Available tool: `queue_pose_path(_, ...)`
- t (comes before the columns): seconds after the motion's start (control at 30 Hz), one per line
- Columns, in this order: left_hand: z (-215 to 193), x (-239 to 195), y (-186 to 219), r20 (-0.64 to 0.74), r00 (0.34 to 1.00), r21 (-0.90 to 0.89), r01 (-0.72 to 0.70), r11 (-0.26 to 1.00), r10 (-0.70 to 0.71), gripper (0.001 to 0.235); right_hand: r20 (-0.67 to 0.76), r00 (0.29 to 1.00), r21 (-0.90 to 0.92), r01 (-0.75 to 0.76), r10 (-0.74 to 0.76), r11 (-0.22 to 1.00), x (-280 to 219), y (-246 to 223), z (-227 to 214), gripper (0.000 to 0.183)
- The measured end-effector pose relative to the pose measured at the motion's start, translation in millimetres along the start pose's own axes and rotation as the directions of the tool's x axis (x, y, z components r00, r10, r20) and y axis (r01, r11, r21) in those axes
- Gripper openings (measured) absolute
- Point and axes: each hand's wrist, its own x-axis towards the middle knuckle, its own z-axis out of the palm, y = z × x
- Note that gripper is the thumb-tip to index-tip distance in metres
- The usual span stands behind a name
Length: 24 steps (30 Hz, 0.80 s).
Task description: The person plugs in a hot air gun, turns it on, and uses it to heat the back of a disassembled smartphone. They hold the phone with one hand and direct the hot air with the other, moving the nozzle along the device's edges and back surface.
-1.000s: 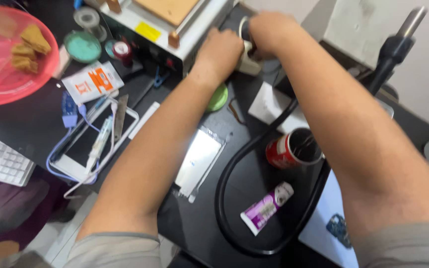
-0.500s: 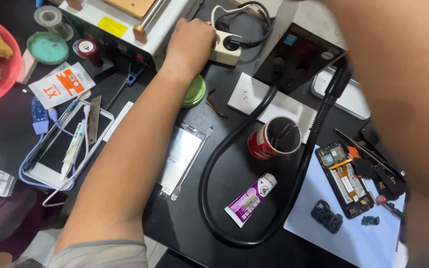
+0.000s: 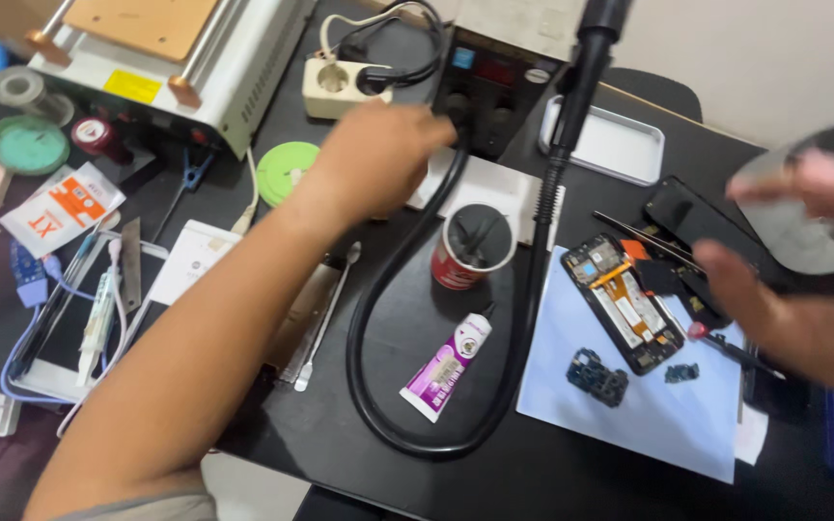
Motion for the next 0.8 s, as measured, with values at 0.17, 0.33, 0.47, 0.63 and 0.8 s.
queue_pose_path(0.17,11.8,21.6,43.4,0.321,0.946,0.29,-0.042,0.956,-0.056,0.056,0.006,0.999,-0.038,-0.032,0.033,0.999,-61.0,-15.4,-21.1,0.084)
queue_pose_path(0.33,23.2,44.6,50.1,0.392,0.907,0.428,-0.036,0.903,-0.15,0.064,-0.023,1.0,-0.045,-0.017,0.016,0.999,-79.4,-16.5,-37.6,0.087)
queue_pose_path(0.47,40.6,49.2,51.1,0.447,0.876,0.467,-0.056,0.882,-0.181,0.06,-0.003,0.999,-0.059,-0.049,0.049,0.997,-85.7,-15.4,-48.4,0.09)
queue_pose_path(0.63,46.6,59.8,52.3,0.503,0.845,0.515,-0.124,0.848,-0.182,0.051,-0.006,0.991,-0.1,-0.133,0.133,0.986,-92.4,-17.9,-52.4,0.091)
queue_pose_path(0.8,36.9,51.2,49.7,0.457,0.886,0.5,-0.177,0.848,-0.085,0.063,0.009,0.991,-0.082,-0.13,0.131,0.988,-104.9,-7.3,-50.1,0.086)
